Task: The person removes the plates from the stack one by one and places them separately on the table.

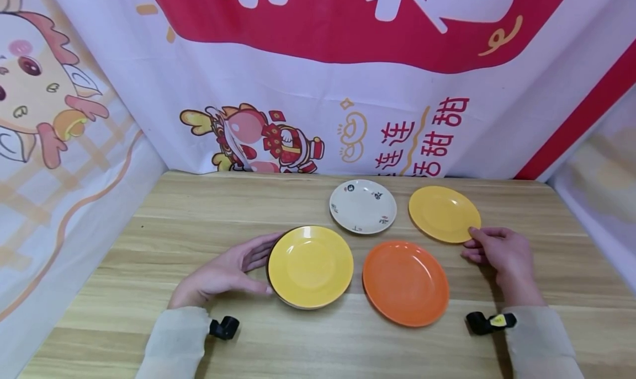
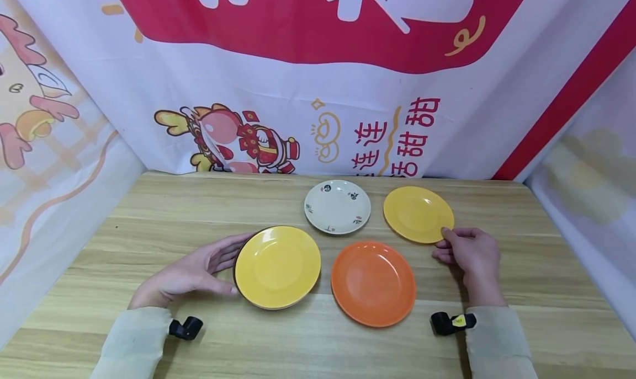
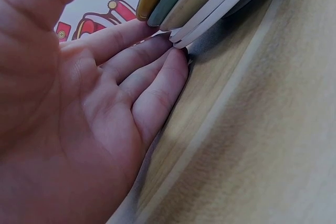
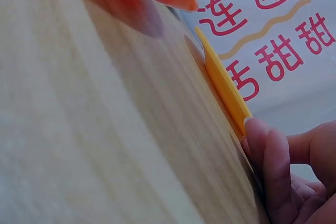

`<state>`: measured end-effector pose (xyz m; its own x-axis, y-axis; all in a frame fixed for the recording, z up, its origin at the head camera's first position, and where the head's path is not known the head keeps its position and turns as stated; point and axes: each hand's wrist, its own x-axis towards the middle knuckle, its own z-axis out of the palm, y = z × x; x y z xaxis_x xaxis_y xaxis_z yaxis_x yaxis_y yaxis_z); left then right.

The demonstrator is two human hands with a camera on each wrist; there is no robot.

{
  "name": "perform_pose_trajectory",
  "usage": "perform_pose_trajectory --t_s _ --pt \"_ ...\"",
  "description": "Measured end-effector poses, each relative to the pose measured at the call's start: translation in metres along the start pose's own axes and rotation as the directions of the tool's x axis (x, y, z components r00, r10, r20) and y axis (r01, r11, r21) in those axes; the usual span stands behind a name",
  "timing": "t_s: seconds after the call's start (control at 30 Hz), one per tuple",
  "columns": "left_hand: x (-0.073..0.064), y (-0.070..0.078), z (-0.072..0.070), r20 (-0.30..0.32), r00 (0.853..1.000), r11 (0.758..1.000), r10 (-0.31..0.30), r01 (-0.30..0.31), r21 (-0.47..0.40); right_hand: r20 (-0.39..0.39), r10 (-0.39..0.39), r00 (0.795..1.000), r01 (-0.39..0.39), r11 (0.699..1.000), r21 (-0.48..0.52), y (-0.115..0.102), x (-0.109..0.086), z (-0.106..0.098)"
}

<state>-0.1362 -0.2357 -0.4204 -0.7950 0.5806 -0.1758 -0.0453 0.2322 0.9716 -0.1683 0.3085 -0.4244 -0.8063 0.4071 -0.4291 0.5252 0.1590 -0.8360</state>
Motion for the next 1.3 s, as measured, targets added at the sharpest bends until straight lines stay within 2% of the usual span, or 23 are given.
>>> perform_pose_trajectory --t_s 0.53,0.63,0.7,0.8,0.9,0.93,1.0,1.13,1.3 --pt "-0.001 -0.001 0.0 -0.003 1.0 1.0 -0.004 0.004 -0.003 -0.003 0.014 1.0 -0.014 1.0 0.011 0.001 -0.001 -0.002" --pt "-0.001 -0.001 0.0 -0.006 1.0 1.0 -0.012 0.012 -0.003 0.001 0.035 0.999 -0.035 0.998 0.051 0.002 -0.003 -0.004" --pt "-0.001 -0.001 0.0 -0.006 1.0 1.0 -0.014 0.014 0.0 0.0 0.051 0.999 -0.051 0.992 0.116 0.001 -0.005 -0.006" --pt "-0.001 0.001 0.0 -0.005 1.0 1.0 -0.016 0.016 0.009 0.003 0.056 0.998 -0.054 0.952 0.302 -0.002 -0.01 -0.009" --pt "0.0 0.004 0.0 0.001 1.0 0.999 -0.025 0.025 0.026 0.007 0.028 1.0 -0.028 0.875 0.483 -0.007 -0.017 -0.011" --pt "-0.001 0.006 0.0 0.003 1.0 0.999 -0.03 0.03 0.032 0.014 0.019 1.0 -0.023 0.853 0.521 -0.009 -0.019 -0.012" --pt "-0.001 0.009 0.001 0.004 0.999 0.998 -0.042 0.042 0.051 0.029 -0.003 1.0 -0.014 0.83 0.558 -0.013 -0.023 -0.011" --pt "-0.002 0.016 0.002 0.001 0.998 0.995 -0.063 0.062 0.083 0.082 -0.067 0.994 0.012 0.842 0.54 -0.022 -0.03 -0.005" --pt "-0.003 0.019 0.004 0.003 0.998 0.994 -0.067 0.067 0.09 0.166 -0.168 0.972 0.082 0.899 0.43 -0.033 -0.043 0.011"
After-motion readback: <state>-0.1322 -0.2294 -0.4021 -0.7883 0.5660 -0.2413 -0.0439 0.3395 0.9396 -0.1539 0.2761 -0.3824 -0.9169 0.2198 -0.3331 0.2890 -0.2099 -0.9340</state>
